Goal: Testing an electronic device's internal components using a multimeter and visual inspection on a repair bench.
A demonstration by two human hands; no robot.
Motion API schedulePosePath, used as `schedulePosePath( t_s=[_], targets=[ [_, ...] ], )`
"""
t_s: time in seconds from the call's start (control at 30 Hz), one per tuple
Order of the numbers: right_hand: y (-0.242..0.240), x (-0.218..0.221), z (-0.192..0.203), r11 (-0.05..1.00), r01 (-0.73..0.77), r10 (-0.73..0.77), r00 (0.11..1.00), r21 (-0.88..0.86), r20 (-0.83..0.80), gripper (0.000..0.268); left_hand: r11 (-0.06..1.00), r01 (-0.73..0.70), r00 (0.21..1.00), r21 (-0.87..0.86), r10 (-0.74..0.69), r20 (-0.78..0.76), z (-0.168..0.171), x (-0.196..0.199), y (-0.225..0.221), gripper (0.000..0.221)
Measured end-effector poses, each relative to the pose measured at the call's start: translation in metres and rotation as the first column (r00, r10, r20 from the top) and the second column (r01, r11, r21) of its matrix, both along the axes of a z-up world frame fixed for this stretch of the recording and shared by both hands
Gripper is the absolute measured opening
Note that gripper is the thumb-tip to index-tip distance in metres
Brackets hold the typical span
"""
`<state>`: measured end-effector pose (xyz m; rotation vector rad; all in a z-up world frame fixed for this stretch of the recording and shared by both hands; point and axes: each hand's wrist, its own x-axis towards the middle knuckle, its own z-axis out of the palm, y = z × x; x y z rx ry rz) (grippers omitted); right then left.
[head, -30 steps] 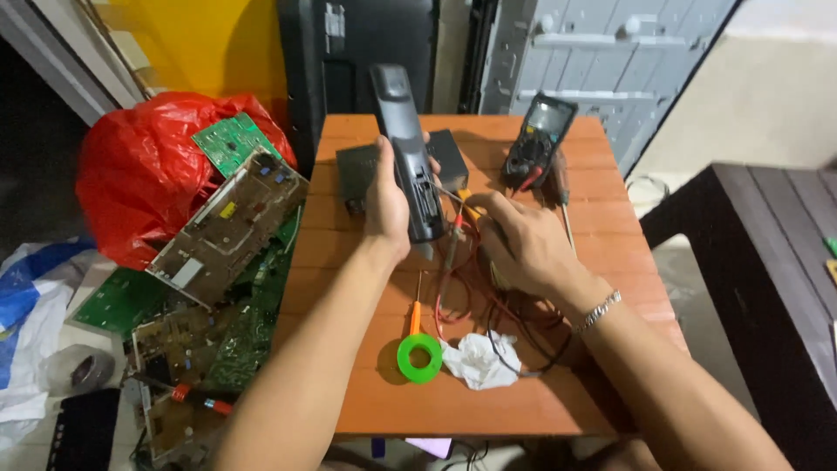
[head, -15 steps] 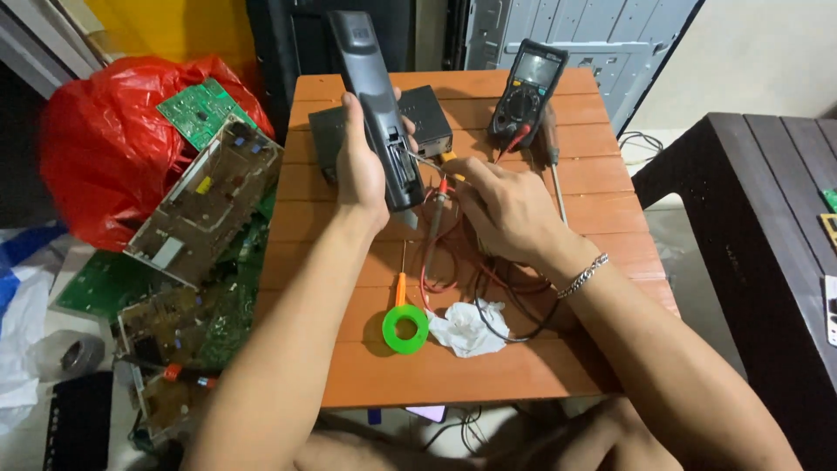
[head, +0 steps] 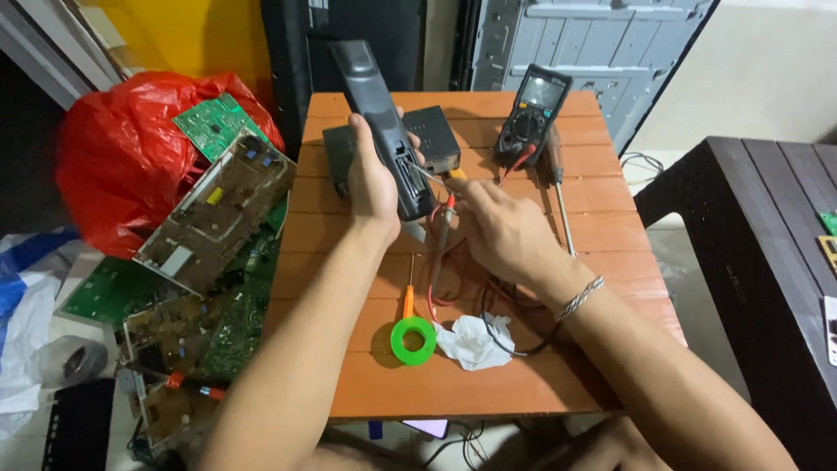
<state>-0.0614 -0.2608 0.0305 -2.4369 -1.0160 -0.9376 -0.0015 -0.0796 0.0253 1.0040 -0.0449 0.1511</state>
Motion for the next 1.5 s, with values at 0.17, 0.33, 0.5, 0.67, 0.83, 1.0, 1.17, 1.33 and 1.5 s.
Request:
schedulePosePath(
  t_s=[0.17,0.33,0.5,0.67,0.83,1.0,1.17,1.33,1.5],
  targets=[
    [0.012,-0.007,-0.007,0.981,0.138,-0.133,0.99,-0.137,0.041,0.034,0.99,-0.064,0.998,0.129,0.063,0.013,-0.004,0.001,-0.002,0.077],
    [0.017,-0.009,-0.02,0.977,0.167,-0.175,0.983,-0.131,-0.05,0.042,0.986,-0.074,0.997,0.152,0.074,0.008,-0.003,-0.004,-0.007,0.075],
    [0.027,-0.023,0.012,0.969,0.247,-0.174,0.733,0.02,-0.657,0.032,0.997,-0.049,0.998,0.065,0.046,0.034,-0.004,-0.004,-0.011,0.071],
    [0.02,-0.024,0.033,0.96,0.28,-0.17,0.634,0.019,-0.754,0.031,0.99,-0.071,0.997,0.122,0.069,0.016,-0.002,-0.002,-0.005,0.07],
    [0.012,-0.019,0.02,0.972,0.236,-0.192,0.803,0.005,-0.564,0.029,0.991,-0.123,0.992,0.048,0.124,-0.021,0.007,0.0,0.004,0.067],
    [0.018,-0.023,0.022,0.943,0.18,-0.028,0.881,0.279,-0.473,0.027,0.988,-0.015,0.998,-0.156,0.007,-0.056,0.014,-0.007,0.003,0.066],
    [0.02,-0.024,0.018,0.949,0.133,0.002,0.904,0.287,-0.427,0.035,0.963,0.162,0.986,-0.216,-0.167,-0.004,0.009,-0.008,-0.003,0.058],
    [0.021,-0.027,0.023,0.957,0.094,0.026,0.914,0.274,-0.405,0.052,0.976,0.16,0.987,-0.15,-0.162,-0.003,0.001,-0.004,-0.013,0.064],
    [0.014,-0.011,0.01,0.946,0.162,-0.08,0.956,0.282,-0.284,0.049,0.98,0.037,0.999,-0.194,-0.032,0.025,0.015,-0.011,-0.019,0.051]
  ],
)
